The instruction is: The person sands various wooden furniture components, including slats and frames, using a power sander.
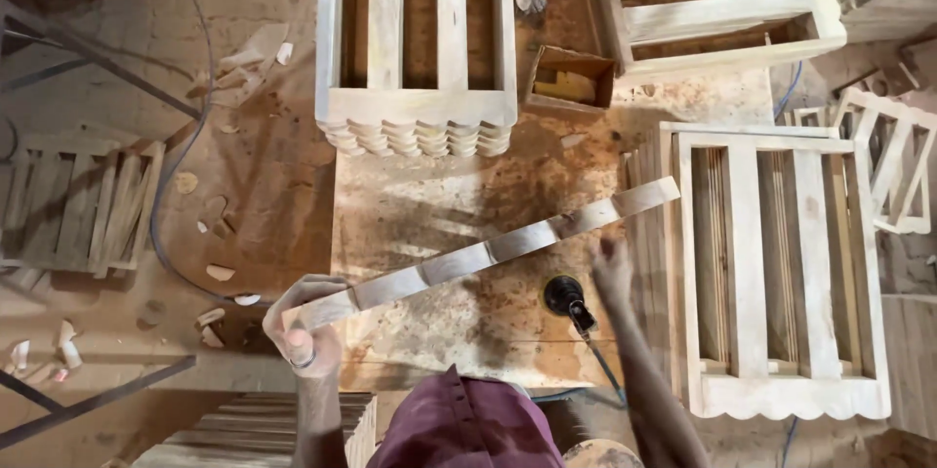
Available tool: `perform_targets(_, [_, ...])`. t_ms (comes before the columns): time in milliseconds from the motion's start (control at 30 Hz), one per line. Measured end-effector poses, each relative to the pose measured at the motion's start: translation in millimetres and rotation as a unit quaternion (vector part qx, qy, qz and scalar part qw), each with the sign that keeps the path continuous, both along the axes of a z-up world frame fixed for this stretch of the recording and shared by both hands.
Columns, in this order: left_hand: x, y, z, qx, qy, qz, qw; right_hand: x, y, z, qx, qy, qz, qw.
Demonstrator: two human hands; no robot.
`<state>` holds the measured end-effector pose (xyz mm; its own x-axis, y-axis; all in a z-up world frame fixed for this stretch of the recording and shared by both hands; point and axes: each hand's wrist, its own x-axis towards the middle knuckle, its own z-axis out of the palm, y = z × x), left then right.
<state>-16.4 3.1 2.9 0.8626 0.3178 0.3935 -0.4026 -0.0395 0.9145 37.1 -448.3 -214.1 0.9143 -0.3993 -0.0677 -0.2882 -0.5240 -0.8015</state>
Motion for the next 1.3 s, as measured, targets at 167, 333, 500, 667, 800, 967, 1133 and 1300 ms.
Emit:
perform_targets(167, [5.3, -24.6, 16.6, 0.013, -0.034, 0.107, 0.994, 50.8, -12.8, 152.4, 0.344, -0.246, 0.123, 0.898])
perform_targets(333, [23.9, -33.3, 25.2, -0.011, -0.108, 0.188, 0.976, 71.3, 17.7, 191.8, 0.437, -0.298, 0.005, 0.849])
perform_targets(500, [29.4, -16.7, 119.4, -0.037, -0.189, 0.064, 0.979, 41.4, -2.3, 220.6, 0.464, -0.398, 0.077, 0.788])
perform_targets(667, [49.9, 8.9, 177.2, -0.022, -0.318, 0.001, 0.948, 38.0, 12.0, 246.0, 0.422, -0.406, 0.051, 0.809])
perform_targets(800, [73.8, 24.1, 98.8, 0.005, -0.358, 0.036, 0.933, 15.8, 52.4, 235.0, 0.374, -0.354, -0.005, 0.858])
perform_targets(967, [1.1, 18.5, -26.4, 0.168, -0.165, 0.24, 0.942, -57.7, 123.7, 168.7, 0.372, -0.277, -0.074, 0.883])
perform_targets(1133, [-59.9, 19.5, -165.0, -0.408, 0.17, 0.269, 0.856, -143.4, 133.6, 46.9, 0.438, -0.059, -0.149, 0.884])
perform_targets(1300, [-44.1, 16.5, -241.2, -0.34, 0.349, 0.303, 0.819, -98.1, 105.6, -32.4, 0.417, 0.106, -0.071, 0.9])
